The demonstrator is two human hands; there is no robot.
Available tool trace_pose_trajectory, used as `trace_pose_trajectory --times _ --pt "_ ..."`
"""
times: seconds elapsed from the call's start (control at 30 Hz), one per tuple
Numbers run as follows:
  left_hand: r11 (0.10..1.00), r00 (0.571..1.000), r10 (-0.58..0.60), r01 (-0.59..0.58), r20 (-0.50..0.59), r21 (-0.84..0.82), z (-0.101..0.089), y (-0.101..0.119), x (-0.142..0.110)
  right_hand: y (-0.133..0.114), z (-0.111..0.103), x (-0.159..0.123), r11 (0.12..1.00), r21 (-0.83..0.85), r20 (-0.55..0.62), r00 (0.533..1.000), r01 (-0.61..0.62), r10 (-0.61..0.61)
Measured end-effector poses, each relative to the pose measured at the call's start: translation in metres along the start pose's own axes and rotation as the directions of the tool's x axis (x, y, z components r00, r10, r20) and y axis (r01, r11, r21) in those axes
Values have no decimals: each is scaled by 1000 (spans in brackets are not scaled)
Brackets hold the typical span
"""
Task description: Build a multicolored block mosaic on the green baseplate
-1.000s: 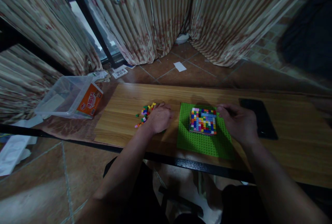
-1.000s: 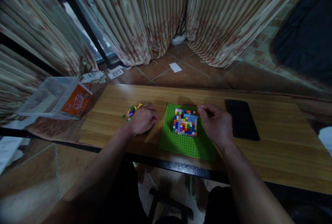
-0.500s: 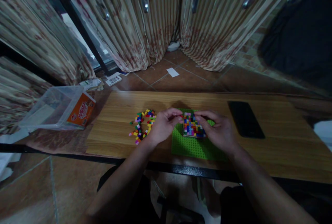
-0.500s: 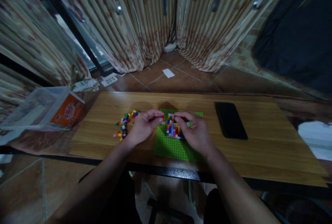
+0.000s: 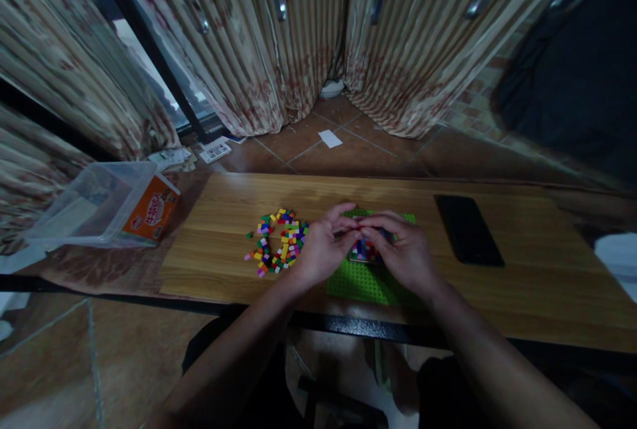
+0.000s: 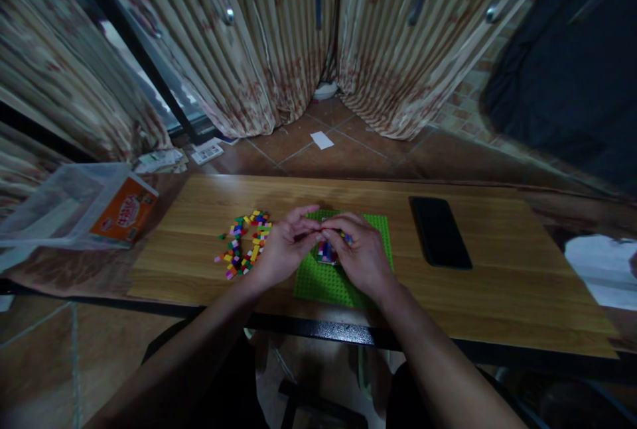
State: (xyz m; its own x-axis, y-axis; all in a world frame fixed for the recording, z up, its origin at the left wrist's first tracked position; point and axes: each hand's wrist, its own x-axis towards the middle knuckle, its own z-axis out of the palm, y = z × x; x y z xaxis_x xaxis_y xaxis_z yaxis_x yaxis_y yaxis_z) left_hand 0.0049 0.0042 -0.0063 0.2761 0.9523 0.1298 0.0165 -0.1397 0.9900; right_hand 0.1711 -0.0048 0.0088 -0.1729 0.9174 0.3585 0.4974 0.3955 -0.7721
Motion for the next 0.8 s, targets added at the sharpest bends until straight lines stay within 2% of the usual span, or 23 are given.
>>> trace_pose_trajectory --times 0.13,0.2,0.27,0.4,0.57,0.8 --pt "998 999 12 -10 -48 56 4 -2 0 8 -14 3 996 9 -115 989 -94 94" --pt "987 994 -24 41 -110 154 5 -4 -1 16 -22 5 990 24 -188 972 -136 138" --pt "961 985 -82 118 -151 252 6 -6 -1 23 -27 7 986 32 -205 964 -163 166" --pt "912 983 -147 178 -111 369 6 -9 -2 31 -25 7 989 27 -124 981 -149 151" --pt "907 990 -137 137 -27 398 7 -10 -4 36 -17 7 992 -39 -62 991 -122 120" --pt "893 994 -104 101 -17 438 7 -12 -3 38 -17 10 991 -83 -8 995 -102 101"
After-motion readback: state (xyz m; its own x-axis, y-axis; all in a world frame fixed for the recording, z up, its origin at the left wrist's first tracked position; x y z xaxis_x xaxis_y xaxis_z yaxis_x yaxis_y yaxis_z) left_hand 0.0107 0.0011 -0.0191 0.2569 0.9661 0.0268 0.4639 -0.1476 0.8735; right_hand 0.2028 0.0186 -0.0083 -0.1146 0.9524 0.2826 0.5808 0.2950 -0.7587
